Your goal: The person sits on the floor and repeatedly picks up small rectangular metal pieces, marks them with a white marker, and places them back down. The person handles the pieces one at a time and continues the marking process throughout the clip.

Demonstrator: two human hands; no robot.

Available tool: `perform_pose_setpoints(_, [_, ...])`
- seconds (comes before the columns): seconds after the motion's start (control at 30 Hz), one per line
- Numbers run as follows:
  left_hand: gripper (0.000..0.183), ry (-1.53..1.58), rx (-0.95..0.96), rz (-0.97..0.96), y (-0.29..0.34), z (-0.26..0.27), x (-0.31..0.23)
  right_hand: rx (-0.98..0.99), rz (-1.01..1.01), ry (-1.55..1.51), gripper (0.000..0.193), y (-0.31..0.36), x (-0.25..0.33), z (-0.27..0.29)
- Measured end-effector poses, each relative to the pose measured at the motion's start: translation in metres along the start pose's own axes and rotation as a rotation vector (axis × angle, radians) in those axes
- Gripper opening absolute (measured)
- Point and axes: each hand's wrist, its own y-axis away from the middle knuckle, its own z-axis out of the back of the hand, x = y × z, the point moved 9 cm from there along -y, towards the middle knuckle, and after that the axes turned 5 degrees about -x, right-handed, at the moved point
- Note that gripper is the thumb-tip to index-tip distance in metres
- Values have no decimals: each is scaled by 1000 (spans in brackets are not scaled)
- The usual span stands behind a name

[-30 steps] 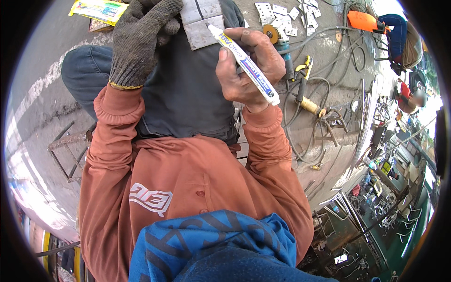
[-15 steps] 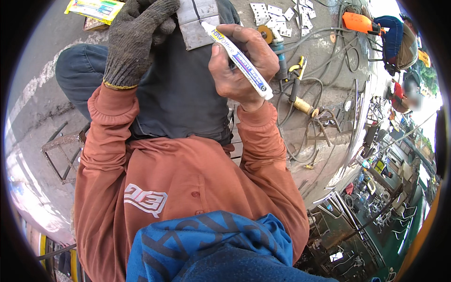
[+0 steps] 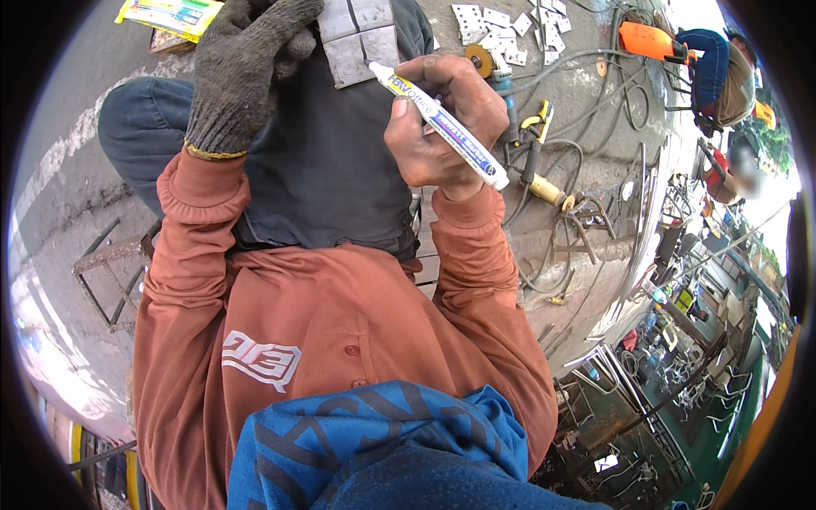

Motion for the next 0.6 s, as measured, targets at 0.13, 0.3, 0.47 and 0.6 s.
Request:
perform_pose_setpoints(0.13, [15, 74, 18, -47, -17, 11, 13, 30, 109, -14, 24, 3, 1, 5])
perform_pose_setpoints(0.3, [21, 89, 105, -103, -24, 22, 25, -140, -328, -352, 32, 14, -25, 16])
perform_pose_setpoints(0.47, [9, 228, -16, 209, -31, 30, 40, -116, 41, 387, 44, -13, 17, -4])
perform_pose_setpoints(0.6, [22, 117, 38, -112, -48, 28, -2, -132, 35, 361, 20, -12, 30, -6])
